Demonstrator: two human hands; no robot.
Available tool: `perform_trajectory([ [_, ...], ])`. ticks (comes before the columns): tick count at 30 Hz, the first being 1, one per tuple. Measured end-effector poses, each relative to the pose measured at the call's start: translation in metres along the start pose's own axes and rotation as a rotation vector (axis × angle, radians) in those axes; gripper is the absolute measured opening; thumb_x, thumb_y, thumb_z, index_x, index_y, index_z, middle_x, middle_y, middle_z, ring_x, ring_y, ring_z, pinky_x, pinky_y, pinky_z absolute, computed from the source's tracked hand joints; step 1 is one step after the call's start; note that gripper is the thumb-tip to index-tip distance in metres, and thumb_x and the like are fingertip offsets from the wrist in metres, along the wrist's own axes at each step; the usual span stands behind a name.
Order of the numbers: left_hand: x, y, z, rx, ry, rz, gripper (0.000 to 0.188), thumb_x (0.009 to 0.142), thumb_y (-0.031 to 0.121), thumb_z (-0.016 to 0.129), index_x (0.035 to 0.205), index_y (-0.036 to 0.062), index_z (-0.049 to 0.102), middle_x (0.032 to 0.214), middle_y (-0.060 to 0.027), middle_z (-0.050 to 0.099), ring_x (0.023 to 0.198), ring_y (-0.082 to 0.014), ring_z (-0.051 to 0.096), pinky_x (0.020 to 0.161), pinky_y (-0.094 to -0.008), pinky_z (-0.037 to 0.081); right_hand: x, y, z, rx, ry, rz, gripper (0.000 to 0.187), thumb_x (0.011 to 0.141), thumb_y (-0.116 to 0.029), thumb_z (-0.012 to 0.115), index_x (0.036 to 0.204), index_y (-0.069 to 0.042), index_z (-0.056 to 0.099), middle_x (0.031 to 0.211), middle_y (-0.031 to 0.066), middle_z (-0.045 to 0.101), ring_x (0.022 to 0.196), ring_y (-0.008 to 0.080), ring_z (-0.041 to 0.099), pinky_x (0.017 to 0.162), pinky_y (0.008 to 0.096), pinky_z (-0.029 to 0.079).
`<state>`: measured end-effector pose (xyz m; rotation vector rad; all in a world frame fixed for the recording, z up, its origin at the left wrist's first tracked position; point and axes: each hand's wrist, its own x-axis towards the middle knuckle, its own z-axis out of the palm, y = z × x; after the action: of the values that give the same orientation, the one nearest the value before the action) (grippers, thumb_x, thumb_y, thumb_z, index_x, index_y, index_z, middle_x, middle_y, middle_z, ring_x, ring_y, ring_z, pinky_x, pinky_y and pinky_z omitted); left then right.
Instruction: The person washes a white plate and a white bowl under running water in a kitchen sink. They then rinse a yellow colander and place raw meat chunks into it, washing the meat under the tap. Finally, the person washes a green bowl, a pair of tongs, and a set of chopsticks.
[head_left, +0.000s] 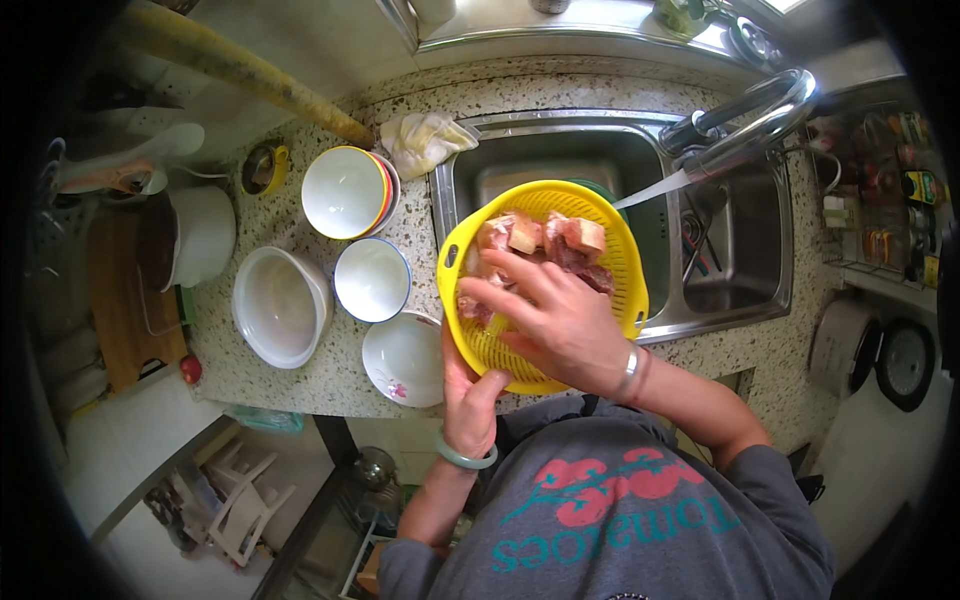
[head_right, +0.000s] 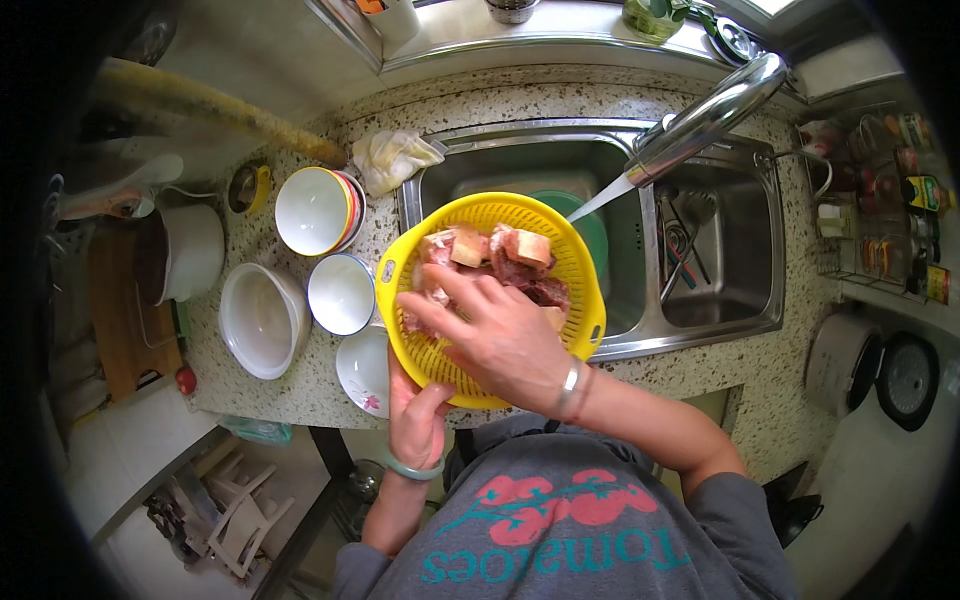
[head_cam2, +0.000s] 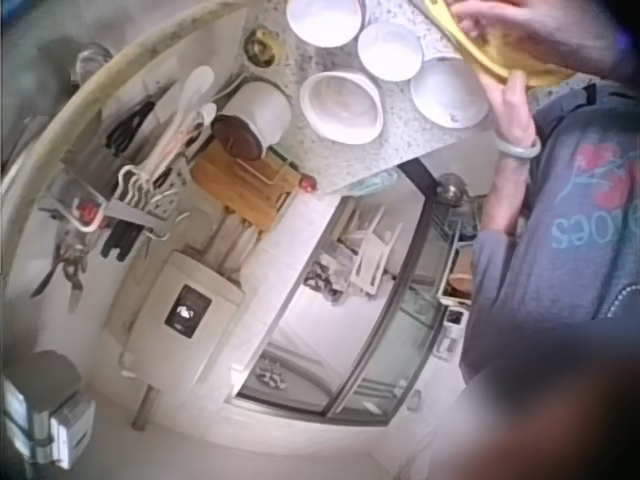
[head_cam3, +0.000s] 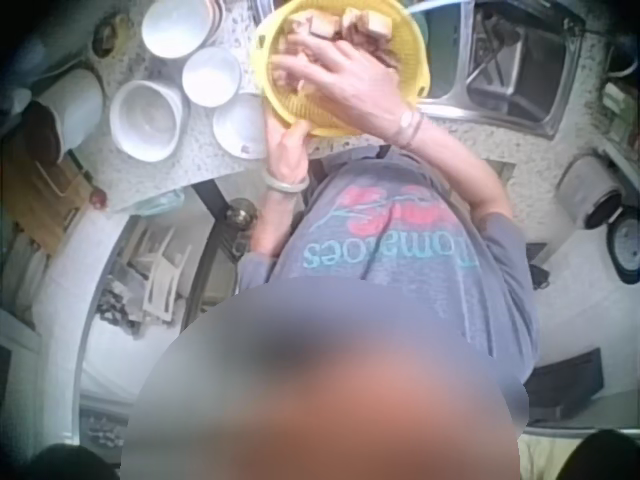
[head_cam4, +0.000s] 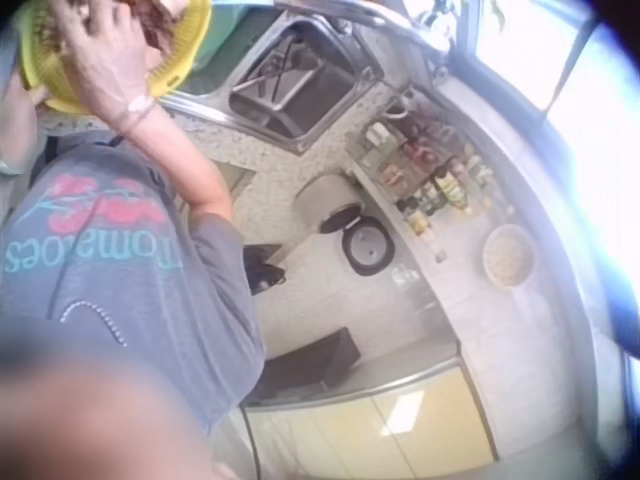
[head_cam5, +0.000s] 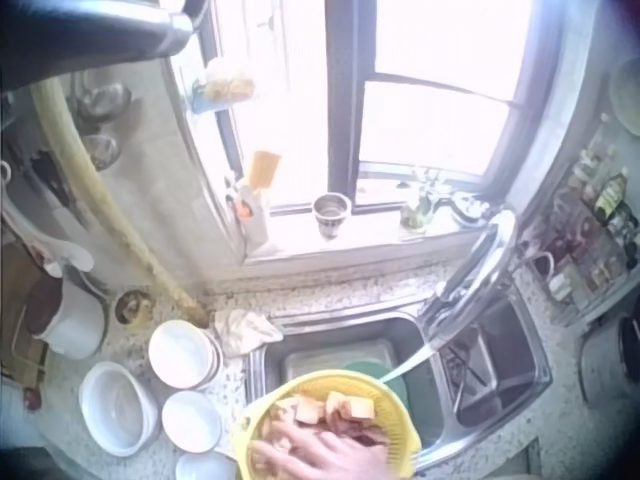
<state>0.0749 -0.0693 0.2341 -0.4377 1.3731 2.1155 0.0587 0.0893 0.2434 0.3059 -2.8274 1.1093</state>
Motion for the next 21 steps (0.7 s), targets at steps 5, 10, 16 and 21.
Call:
perform_trajectory([
  [5,0.0,-0.001,0.001,-0.065,-0.036,-0.047,0.087,0.068,-0.014,0.043,0.149,0.0065,0.016,0.143,-0.0085,0.034,0.132,-0.021,0.035,0.11,-0.0334,0.029,-0.004,0.012,0.016,0.027,-0.008,-0.037,0.033,0.064,-0.004,0.068,0.095,-0.007,0.056,0.104,0.0097,0.054,0.092,0.0272,0.056,0.078,0.0359,0.049],
  [10,0.003,-0.001,-0.006,-0.062,-0.038,0.017,0.081,0.069,-0.012,0.043,0.145,0.0053,0.022,0.138,-0.0108,0.04,0.126,-0.0226,0.043,0.104,-0.0346,0.038,-0.034,0.018,-0.001,1.068,0.073,0.563,0.019,0.082,0.006,0.061,0.095,-0.003,0.05,0.103,0.0069,0.055,0.1,0.0163,0.057,0.09,0.0282,0.046],
  [16,0.003,0.005,-0.001,-0.042,-0.023,0.049,0.078,0.07,-0.011,0.045,0.143,0.0052,0.025,0.138,-0.0109,0.039,0.128,-0.0232,0.041,0.106,-0.0354,0.036,-0.039,0.026,-0.009,1.393,0.09,0.647,0.018,0.086,0.002,0.062,0.098,-0.004,0.05,0.105,0.0035,0.055,0.101,0.013,0.056,0.093,0.0296,0.046],
  [21,0.002,0.004,-0.003,-0.037,-0.03,0.031,0.078,0.069,-0.011,0.045,0.143,0.0047,0.024,0.139,-0.0112,0.039,0.129,-0.0232,0.041,0.107,-0.0354,0.034,-0.039,0.028,-0.013,1.513,0.088,0.779,0.018,0.086,-0.002,0.064,0.1,-0.004,0.053,0.103,0.0029,0.057,0.099,0.0124,0.057,0.089,0.0285,0.049],
])
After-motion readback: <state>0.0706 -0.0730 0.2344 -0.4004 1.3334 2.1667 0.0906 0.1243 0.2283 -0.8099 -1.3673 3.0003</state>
